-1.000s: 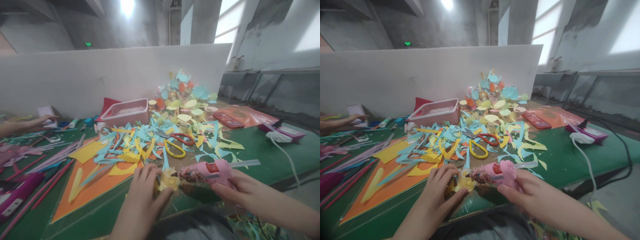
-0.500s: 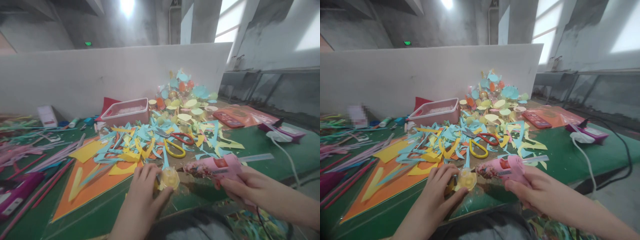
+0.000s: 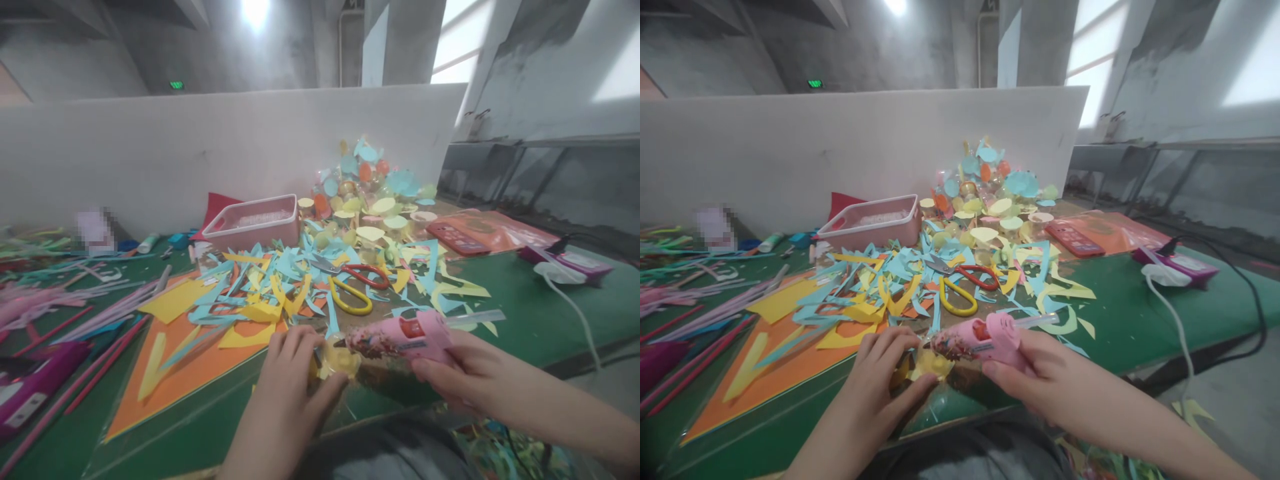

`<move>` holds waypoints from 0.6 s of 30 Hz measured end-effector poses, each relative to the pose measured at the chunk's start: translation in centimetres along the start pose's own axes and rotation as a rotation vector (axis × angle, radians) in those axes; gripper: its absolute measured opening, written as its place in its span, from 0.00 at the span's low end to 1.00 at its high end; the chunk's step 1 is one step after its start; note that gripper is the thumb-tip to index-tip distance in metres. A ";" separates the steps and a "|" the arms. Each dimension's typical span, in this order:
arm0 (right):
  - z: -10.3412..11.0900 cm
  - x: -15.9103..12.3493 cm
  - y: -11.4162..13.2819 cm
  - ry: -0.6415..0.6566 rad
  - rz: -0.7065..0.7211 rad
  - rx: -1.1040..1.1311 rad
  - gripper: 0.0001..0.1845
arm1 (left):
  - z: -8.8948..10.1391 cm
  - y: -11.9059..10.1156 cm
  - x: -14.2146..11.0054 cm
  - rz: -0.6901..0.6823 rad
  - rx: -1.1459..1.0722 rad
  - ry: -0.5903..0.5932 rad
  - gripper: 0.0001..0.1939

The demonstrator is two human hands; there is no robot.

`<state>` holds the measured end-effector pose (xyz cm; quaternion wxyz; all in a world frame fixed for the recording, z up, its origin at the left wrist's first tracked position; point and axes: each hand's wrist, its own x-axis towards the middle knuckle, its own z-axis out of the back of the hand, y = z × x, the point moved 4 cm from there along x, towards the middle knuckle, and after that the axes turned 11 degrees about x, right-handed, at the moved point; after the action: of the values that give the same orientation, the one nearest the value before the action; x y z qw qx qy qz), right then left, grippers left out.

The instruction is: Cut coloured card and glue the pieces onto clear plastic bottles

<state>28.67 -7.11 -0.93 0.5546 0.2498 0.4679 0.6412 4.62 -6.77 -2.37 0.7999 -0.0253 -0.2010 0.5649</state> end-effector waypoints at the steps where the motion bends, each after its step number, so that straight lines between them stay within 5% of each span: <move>1: 0.0 -0.1 0.2 -0.006 -0.001 -0.013 0.25 | 0.0 0.0 0.0 -0.001 0.000 0.003 0.09; 18: 0.2 -0.4 0.7 -0.001 -0.009 -0.040 0.25 | -0.1 0.0 0.1 0.010 -0.015 0.033 0.09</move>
<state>28.62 -7.39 -0.16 0.5625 0.2367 0.4557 0.6480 4.69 -6.69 -2.45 0.7999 -0.0417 -0.1921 0.5670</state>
